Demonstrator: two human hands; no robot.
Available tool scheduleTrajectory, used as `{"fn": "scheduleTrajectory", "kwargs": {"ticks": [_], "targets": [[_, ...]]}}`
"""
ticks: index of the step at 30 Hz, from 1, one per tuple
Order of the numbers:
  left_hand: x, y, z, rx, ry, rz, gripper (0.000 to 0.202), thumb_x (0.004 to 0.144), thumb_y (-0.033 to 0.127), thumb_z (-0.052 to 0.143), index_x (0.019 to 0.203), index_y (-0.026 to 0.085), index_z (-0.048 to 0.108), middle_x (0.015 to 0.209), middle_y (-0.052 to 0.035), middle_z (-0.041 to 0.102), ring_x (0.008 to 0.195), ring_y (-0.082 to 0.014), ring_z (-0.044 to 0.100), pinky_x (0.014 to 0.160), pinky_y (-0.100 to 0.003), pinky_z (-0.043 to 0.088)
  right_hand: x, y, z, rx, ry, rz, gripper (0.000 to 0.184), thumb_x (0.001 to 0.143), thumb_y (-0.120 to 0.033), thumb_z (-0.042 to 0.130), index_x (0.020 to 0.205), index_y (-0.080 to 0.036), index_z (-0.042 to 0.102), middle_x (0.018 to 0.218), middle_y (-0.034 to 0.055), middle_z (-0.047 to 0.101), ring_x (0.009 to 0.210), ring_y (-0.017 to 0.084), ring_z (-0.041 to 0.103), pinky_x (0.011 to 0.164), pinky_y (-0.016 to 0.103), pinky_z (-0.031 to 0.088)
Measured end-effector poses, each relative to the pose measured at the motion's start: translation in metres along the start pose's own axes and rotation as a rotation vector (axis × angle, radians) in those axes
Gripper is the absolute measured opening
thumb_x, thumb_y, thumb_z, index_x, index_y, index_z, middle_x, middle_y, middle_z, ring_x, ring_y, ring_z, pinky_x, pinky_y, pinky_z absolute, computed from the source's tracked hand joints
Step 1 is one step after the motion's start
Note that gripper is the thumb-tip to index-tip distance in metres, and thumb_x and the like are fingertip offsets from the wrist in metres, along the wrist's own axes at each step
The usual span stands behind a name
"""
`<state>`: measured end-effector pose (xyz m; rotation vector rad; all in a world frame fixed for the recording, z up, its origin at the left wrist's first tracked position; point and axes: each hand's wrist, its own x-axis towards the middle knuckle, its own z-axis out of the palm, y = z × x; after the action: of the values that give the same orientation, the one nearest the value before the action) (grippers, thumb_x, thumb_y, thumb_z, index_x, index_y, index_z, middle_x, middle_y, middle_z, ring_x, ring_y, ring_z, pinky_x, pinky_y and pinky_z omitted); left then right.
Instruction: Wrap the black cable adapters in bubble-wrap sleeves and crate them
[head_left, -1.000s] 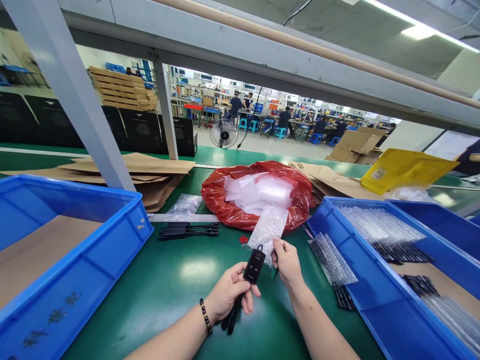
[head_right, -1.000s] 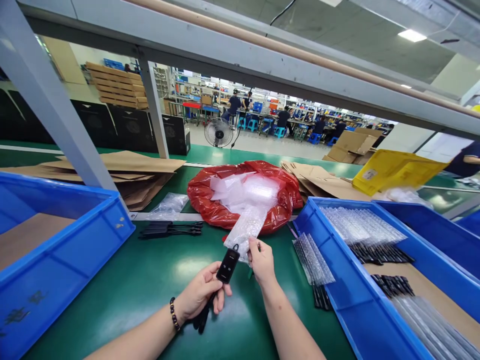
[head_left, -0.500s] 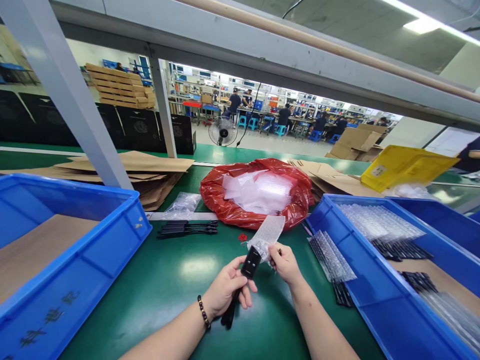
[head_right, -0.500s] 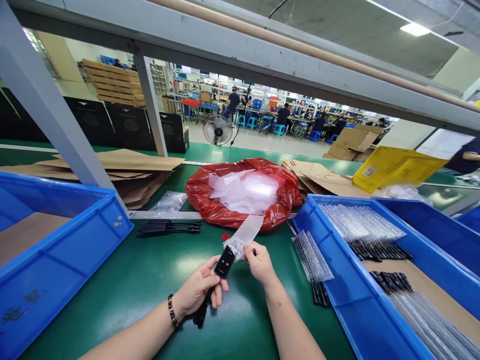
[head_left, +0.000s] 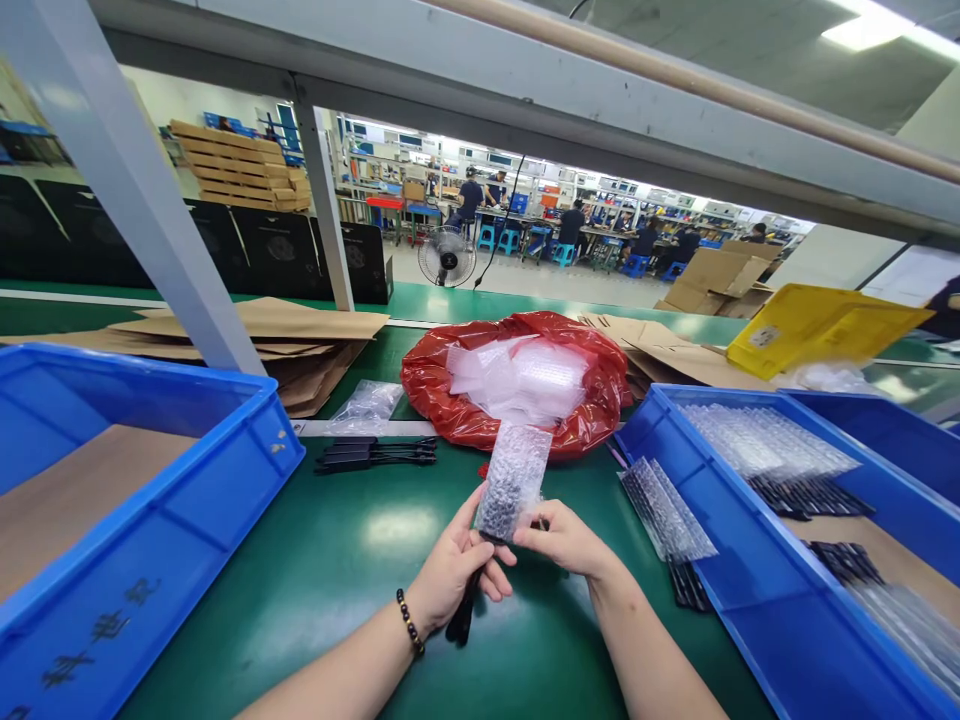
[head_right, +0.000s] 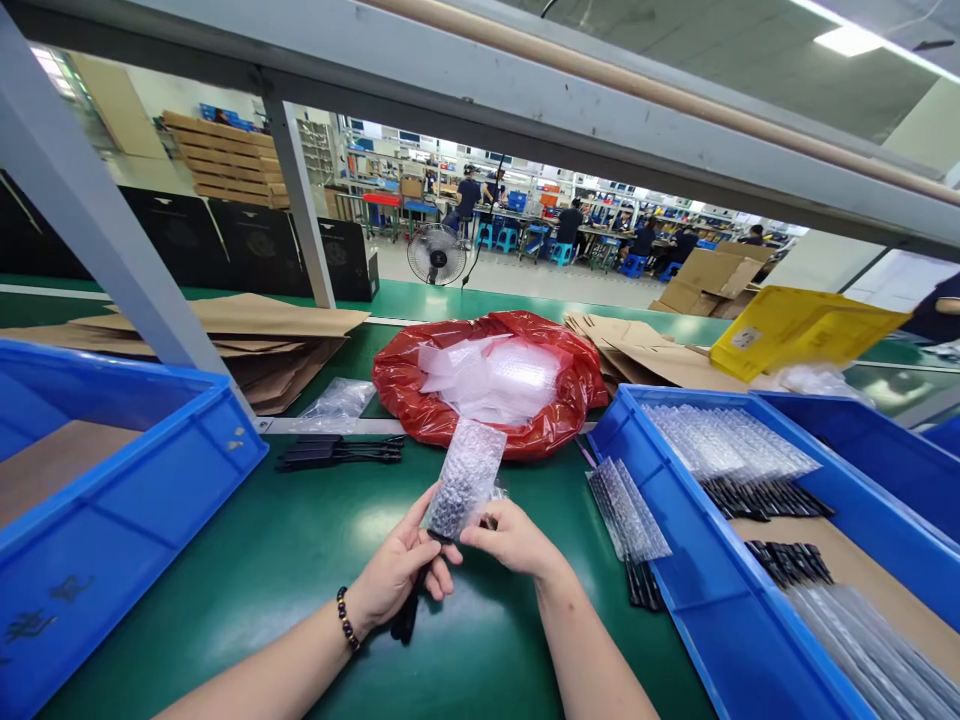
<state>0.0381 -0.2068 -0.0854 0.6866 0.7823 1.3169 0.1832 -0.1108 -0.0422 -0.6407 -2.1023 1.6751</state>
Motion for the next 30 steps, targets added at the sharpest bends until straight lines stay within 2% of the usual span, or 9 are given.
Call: {"fn": "scheduleTrajectory", "kwargs": {"ticks": [2,4,7,10,15,20,23,26,30], "targets": [[0.001,0.0,0.001,0.001,0.014,-0.009,0.07,0.073,0.027,0.062,0.131,0.02,0.022,0.072,-0.003,0.067,0.05,-0.0152,0.064,0.042,-0.02,0.048,0.0,0.002,-0.001,-0.006,-0.042,0.029,0.034,0.071,-0.046,0.061,0.059,-0.015,0.056,0.057,-0.0029,0.05,0.055,0.009,0.043,0.057,0.022,0.037],[0.001,0.0,0.002,0.005,0.036,-0.017,0.048,0.072,0.031,0.064,0.112,0.016,0.041,0.072,-0.0038,0.067,0.05,-0.0144,0.064,0.043,-0.02,0.048,0.002,0.004,0.0,-0.002,0.049,0.063,0.038,0.072,-0.05,0.058,0.059,-0.015,0.053,0.049,-0.005,0.043,0.047,0.007,0.036,0.047,0.02,0.032],[0.001,-0.001,0.002,0.022,0.076,-0.016,0.033,0.073,0.037,0.064,0.089,0.015,0.047,0.068,-0.0041,0.066,0.052,-0.0136,0.064,0.047,-0.021,0.048,0.003,0.009,0.003,0.013,0.148,0.077,0.041,0.075,-0.052,0.054,0.059,-0.015,0.051,0.041,-0.0073,0.035,0.039,0.005,0.028,0.039,0.02,0.023],[-0.001,-0.001,0.001,0.033,0.074,-0.022,0.035,0.075,0.043,0.059,0.091,0.015,0.047,0.063,-0.0038,0.067,0.054,-0.0145,0.065,0.052,-0.022,0.047,0.002,0.011,0.004,0.042,0.113,0.074,0.041,0.074,-0.052,0.055,0.057,-0.016,0.049,0.039,-0.0077,0.033,0.037,0.004,0.025,0.037,0.02,0.02],[-0.001,-0.003,0.001,-0.042,-0.069,-0.133,0.05,0.068,0.036,0.07,0.105,0.018,0.043,0.078,-0.0068,0.07,0.067,-0.0199,0.068,0.061,-0.028,0.049,-0.001,0.011,-0.002,0.149,0.256,0.106,0.044,0.07,-0.056,0.057,0.054,-0.018,0.044,0.038,-0.0087,0.031,0.034,0.004,0.024,0.035,0.019,0.019],[0.0,-0.004,0.003,-0.062,-0.036,-0.143,0.052,0.07,0.034,0.067,0.114,0.019,0.042,0.078,-0.0055,0.068,0.061,-0.0186,0.067,0.056,-0.026,0.047,-0.003,0.003,-0.002,0.079,-0.028,0.088,0.044,0.073,-0.055,0.055,0.055,-0.015,0.05,0.04,-0.0068,0.033,0.038,0.005,0.027,0.039,0.02,0.023],[-0.001,0.001,0.002,-0.094,-0.098,-0.139,0.058,0.063,0.029,0.073,0.114,0.018,0.047,0.087,-0.0077,0.067,0.073,-0.0203,0.067,0.064,-0.029,0.047,-0.004,0.0,0.0,0.042,-0.033,0.033,0.045,0.074,-0.055,0.053,0.053,-0.015,0.05,0.044,-0.005,0.037,0.044,0.006,0.033,0.045,0.02,0.03],[-0.001,0.006,0.002,-0.148,-0.101,-0.135,0.054,0.055,0.025,0.078,0.103,0.015,0.057,0.092,-0.0084,0.066,0.081,-0.0192,0.062,0.071,-0.03,0.046,-0.006,0.0,0.001,-0.016,-0.067,0.013,0.043,0.075,-0.052,0.054,0.054,-0.014,0.052,0.053,-0.0023,0.046,0.054,0.009,0.041,0.057,0.022,0.037],[0.0,0.006,0.002,-0.091,0.011,-0.152,0.033,0.055,0.025,0.077,0.081,0.009,0.066,0.069,-0.006,0.066,0.063,-0.0141,0.058,0.063,-0.026,0.044,-0.006,0.003,0.002,-0.047,-0.201,0.094,0.037,0.07,-0.049,0.061,0.063,-0.013,0.059,0.058,-0.0024,0.05,0.056,0.009,0.043,0.059,0.023,0.04]]}}
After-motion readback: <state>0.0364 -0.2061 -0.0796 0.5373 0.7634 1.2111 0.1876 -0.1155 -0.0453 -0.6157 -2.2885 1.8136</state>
